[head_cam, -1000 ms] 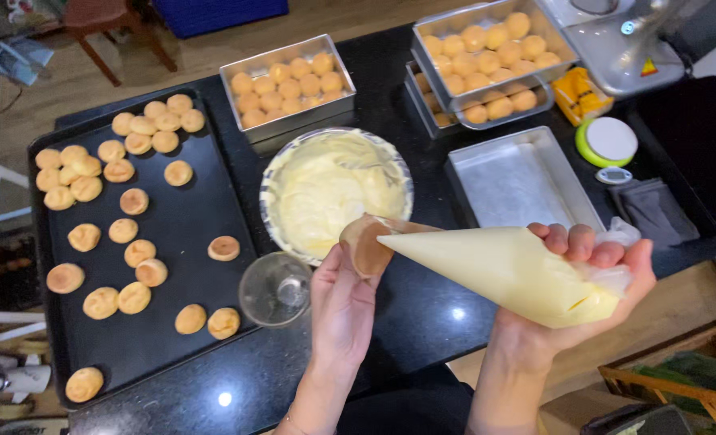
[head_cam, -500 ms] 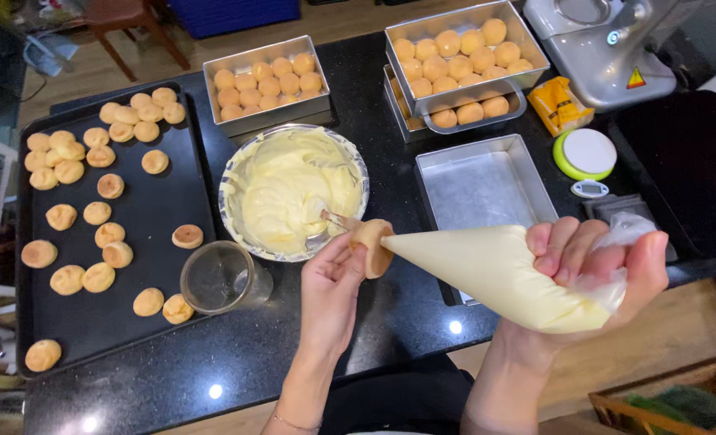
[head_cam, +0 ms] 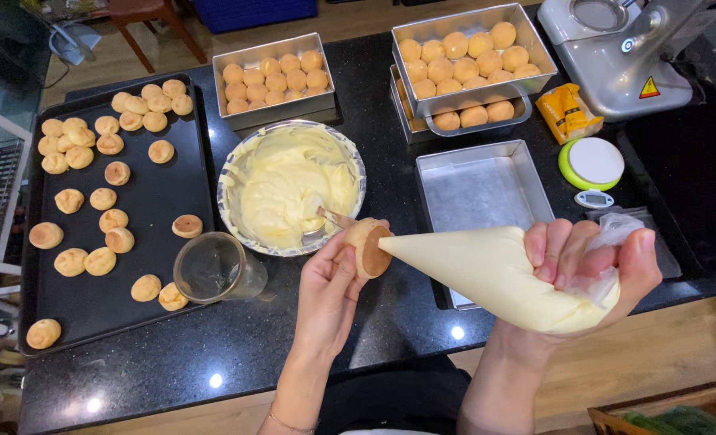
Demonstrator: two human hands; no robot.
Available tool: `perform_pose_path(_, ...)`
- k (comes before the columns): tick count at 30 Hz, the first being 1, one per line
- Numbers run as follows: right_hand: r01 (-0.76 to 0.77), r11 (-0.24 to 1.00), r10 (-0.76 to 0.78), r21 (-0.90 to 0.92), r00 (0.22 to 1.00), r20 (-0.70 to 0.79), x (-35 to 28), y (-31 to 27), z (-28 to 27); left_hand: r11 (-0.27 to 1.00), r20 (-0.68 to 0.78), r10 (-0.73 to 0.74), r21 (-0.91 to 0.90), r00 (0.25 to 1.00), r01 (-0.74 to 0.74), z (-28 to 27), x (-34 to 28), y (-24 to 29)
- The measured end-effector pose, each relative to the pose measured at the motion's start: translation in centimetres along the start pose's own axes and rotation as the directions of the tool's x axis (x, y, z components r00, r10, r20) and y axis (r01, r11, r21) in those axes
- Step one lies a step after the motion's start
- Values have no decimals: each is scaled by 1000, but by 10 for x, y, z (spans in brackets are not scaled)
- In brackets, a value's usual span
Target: The person fills a piping bag with cream from a large bowl using a wooden spoon, trims the tip of the bag with scissors, and then pipes the cream into the centers of many small pastries.
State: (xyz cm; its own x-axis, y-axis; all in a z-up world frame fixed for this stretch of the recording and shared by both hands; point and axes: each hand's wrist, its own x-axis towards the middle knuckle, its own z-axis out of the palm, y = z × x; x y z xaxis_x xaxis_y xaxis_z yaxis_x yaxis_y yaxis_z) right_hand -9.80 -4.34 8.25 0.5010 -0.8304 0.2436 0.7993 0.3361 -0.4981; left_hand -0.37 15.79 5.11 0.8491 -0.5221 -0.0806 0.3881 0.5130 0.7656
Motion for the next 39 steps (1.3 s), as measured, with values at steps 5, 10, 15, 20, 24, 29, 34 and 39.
perform_pose_path(5, 6, 1000, -6, -9, 1000, 9, -2, -2, -4, 1000, 60, -14, -10, 998, 15, 0, -4, 3)
perform_pose_path(10, 50, 997, -50, -59, 999, 2, -4, -2, -4, 999, 103, -23, -40, 994, 27, 1, -4, 4)
perform_pose_path(15, 35, 999, -35, -25, 999, 14, -3, -4, -8, 999, 119, -30, -31, 992, 34, -1, -4, 4)
perform_pose_path(20, -1, 1000, 1, 19, 1000, 28, -2, -6, -13, 999, 139, -25, -37, 990, 30, -2, -4, 3)
perform_pose_path(24, 5, 1000, -5, -10, 1000, -8, -2, -7, -14, 998, 150, -24, -48, 988, 32, -2, -5, 4)
perform_pose_path(29, 16, 1000, -16, -25, 1000, -3, 1, -7, -11, 1000, 174, -10, -17, 985, 13, 1, -8, 5)
perform_pose_path(34, 40, 998, -41, -47, 999, -24, -2, -6, -7, 1000, 165, -9, -16, 986, 11, 5, -9, 5)
perform_pose_path(39, 79, 997, -77, -26, 996, 48, 0, 3, -4, 975, 125, -28, -217, 992, 55, 13, -5, -5)
